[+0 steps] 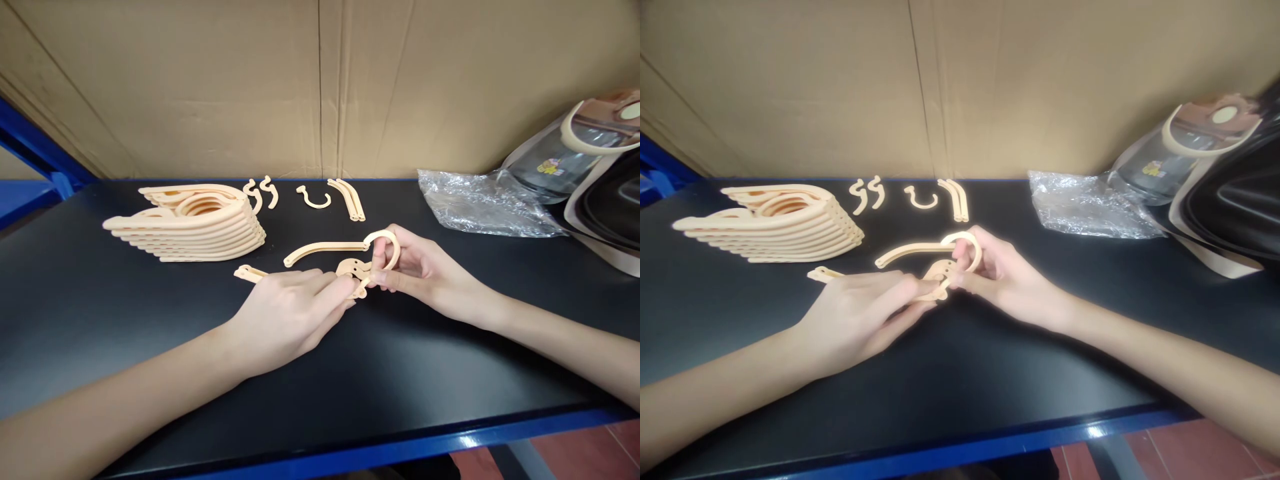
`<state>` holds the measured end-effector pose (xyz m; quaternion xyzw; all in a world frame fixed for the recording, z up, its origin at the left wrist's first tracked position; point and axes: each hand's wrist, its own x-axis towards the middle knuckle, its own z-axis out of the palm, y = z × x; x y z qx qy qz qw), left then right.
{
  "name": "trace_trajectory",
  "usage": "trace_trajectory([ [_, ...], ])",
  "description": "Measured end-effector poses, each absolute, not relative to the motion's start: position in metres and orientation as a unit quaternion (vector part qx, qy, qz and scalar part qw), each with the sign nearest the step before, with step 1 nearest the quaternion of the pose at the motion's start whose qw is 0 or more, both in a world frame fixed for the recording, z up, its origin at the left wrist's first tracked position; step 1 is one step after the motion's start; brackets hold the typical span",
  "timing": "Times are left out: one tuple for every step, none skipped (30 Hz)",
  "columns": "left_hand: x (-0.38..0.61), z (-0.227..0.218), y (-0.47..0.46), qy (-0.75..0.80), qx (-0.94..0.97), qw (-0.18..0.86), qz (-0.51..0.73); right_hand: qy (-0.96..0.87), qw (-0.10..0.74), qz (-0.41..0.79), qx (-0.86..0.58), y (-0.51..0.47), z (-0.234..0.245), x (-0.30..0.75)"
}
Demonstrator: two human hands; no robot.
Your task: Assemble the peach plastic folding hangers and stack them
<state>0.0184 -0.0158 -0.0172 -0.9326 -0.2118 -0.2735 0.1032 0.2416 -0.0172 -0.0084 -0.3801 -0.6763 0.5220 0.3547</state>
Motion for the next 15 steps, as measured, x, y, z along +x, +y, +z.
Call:
trace_trajectory([
  [0.0182, -0.0171, -0.0158, -0.209, -0.933, 0.108, -0.272, -0.678, 0.354, 0.522, -0.378, -0.0175, -0.0086, 0.2414],
  [0.0182, -0.0171, -0.0157, -0.207, -0.934, 0.110, -0.271, -0.679, 0.353, 0.522, -0.377, -0.0177, -0.0088, 0.2412],
  [0.0181, -0.0172, -0.0156, -0.207, -0.934, 0.110, -0.269, -0.680, 0.351, 0.521, -0.377, -0.0179, -0.0091, 0.2411],
  [0.0180, -0.0174, -0.0155, -0.208, -0.934, 0.107, -0.270, -0.682, 0.351, 0.520, -0.377, -0.0179, -0.0094, 0.2410],
  [0.0178, -0.0177, -0.0154, -0.210, -0.934, 0.103, -0.269, -0.683, 0.351, 0.518, -0.377, -0.0179, -0.0096, 0.2409],
  [0.0177, -0.0182, -0.0154, -0.213, -0.934, 0.098, -0.269, -0.684, 0.351, 0.517, -0.377, -0.0178, -0.0099, 0.2409],
  [0.0175, -0.0188, -0.0154, -0.217, -0.934, 0.092, -0.269, -0.685, 0.351, 0.515, -0.377, -0.0177, -0.0100, 0.2409],
  [0.0172, -0.0196, -0.0155, -0.222, -0.934, 0.084, -0.268, -0.686, 0.351, 0.513, -0.377, -0.0176, -0.0102, 0.2408],
  [0.0169, -0.0204, -0.0156, -0.227, -0.933, 0.075, -0.268, -0.688, 0.352, 0.511, -0.377, -0.0176, -0.0103, 0.2407],
  [0.0166, -0.0212, -0.0157, -0.231, -0.933, 0.066, -0.267, -0.689, 0.352, 0.508, -0.377, -0.0177, -0.0103, 0.2404],
  [0.0163, -0.0219, -0.0158, -0.237, -0.933, 0.057, -0.265, -0.691, 0.354, 0.505, -0.377, -0.0180, -0.0102, 0.2400],
  [0.0160, -0.0225, -0.0159, -0.242, -0.932, 0.048, -0.264, -0.694, 0.357, 0.501, -0.375, -0.0184, -0.0101, 0.2395],
  [0.0157, -0.0230, -0.0161, -0.246, -0.932, 0.043, -0.263, -0.697, 0.360, 0.496, -0.373, -0.0188, -0.0100, 0.2390],
  [0.0155, -0.0233, -0.0163, -0.249, -0.932, 0.039, -0.261, -0.700, 0.363, 0.491, -0.371, -0.0193, -0.0099, 0.2385],
  [0.0153, -0.0235, -0.0165, -0.252, -0.932, 0.036, -0.259, -0.702, 0.367, 0.486, -0.368, -0.0197, -0.0098, 0.2381],
])
